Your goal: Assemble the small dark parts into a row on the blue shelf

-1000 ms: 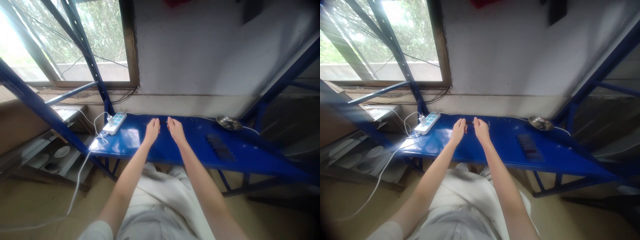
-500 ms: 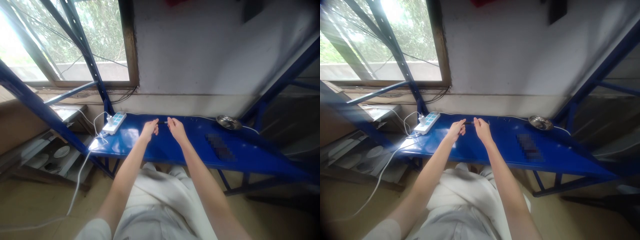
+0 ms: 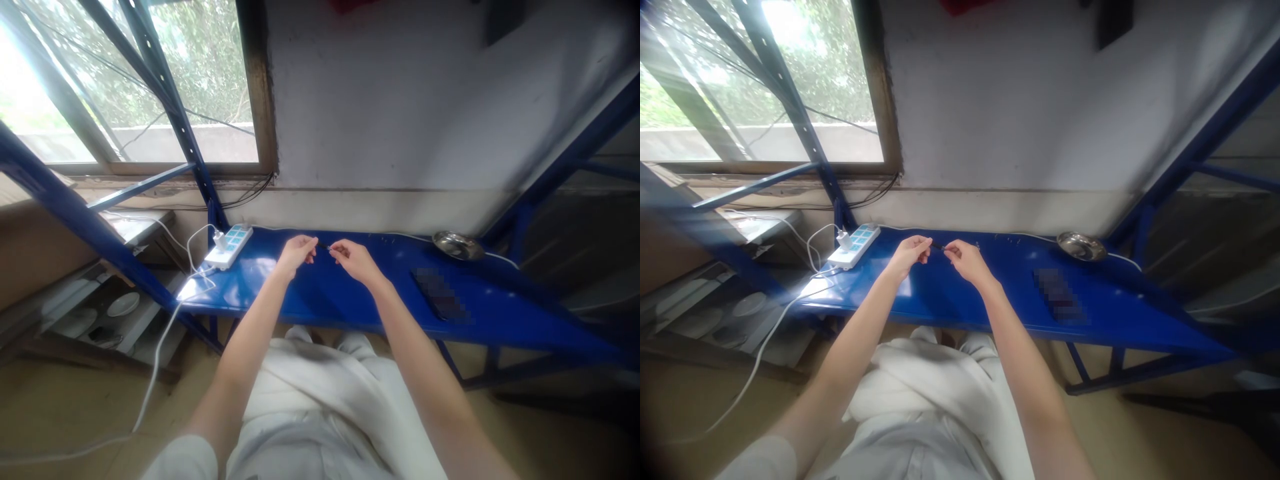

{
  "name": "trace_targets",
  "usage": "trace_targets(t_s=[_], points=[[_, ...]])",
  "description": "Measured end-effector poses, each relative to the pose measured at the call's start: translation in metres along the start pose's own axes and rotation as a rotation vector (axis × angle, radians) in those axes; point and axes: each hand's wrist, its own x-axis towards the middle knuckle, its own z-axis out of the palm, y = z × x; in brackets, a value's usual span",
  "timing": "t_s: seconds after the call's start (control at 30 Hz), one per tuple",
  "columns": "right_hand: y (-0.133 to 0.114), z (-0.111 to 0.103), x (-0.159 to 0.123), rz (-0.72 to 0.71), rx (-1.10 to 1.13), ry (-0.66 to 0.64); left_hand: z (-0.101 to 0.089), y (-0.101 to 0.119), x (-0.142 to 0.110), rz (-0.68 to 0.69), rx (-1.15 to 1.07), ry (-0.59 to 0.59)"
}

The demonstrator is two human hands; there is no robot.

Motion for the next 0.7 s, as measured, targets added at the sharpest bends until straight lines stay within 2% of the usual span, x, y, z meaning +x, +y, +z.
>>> trace_targets(t_s=[0.1,0.17,0.33,0.5,0.7], points=[[0.007,-0.002,0.001,0.024,0.001,0.011,-0.002,-0.005,0.001,0.07,-0.074,0.166],[0.012,-0.001,0.002,0.052,0.073,0.055,-0.002,-0.01,0.002,0.059,-0.101,0.211],[0.012,0.013,0.007,0.041,0.213,0.195,0.009,-0.024,0.003,0.03,-0.074,0.06],[0.009,0.023,0.011,0.06,0.221,0.138,0.017,-0.023,0.002,0.066,-0.099,-0.032],[0.008,0.018,0.01,0.057,0.225,0.031,0.017,-0.021,0.005,0.091,-0.044,-0.056]])
